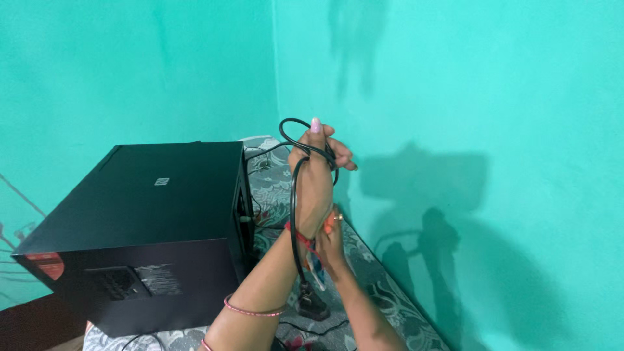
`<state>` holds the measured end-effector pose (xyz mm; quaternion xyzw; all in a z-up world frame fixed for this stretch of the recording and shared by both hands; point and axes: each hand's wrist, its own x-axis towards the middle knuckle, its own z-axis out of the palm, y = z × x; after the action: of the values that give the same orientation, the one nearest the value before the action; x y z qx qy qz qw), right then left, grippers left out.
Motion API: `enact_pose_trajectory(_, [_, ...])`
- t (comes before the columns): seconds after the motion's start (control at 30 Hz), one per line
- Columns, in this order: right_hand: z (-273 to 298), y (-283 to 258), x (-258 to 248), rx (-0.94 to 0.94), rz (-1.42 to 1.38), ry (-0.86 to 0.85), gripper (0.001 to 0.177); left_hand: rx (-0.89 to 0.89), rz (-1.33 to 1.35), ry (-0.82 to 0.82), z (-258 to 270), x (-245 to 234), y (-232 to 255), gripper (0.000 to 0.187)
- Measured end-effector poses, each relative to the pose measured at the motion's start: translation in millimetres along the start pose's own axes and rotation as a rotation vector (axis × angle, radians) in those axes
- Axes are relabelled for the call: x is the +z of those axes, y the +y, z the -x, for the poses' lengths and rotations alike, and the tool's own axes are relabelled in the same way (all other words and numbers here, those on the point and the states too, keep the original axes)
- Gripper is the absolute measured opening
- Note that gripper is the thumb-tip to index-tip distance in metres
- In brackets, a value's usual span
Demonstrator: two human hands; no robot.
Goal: The person wipes the exterior of a black computer tower and two small black speakers using a cloth. They also wipe a power cable and rearrange the speakers on top of the tower.
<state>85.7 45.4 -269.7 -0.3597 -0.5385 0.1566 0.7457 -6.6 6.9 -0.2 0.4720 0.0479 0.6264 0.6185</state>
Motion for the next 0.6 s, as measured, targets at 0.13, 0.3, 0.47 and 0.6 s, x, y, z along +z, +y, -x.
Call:
enact_pose_trajectory(0.13, [13.9, 39.2, 21.7, 0.264, -0.099, -0.070, 0.044, 0.011, -0.039, 0.041, 1.5, -13.0, 2.5, 0.054])
enact_pose_trajectory(0.3, [27.3, 54.4, 33.1, 0.324, -0.044, -0.252, 0.040, 0.017, -0.047, 0.059, -1.9, -26.1, -0.9, 0.053])
enact_pose_trajectory(0.47, [31.0, 69.3, -14.0, 0.483, 0.605, -0.658, 0.038, -0.024, -0.096, -0.053, -2.0, -39.3, -12.6, 0.052])
enact_pose_trajectory(0.6, [39.5, 49.2, -90.5, 0.197, 0.832, -0.505, 0.046, -0.163, -0.199, -0.213, 0.9, -25.5, -31.1, 0.050])
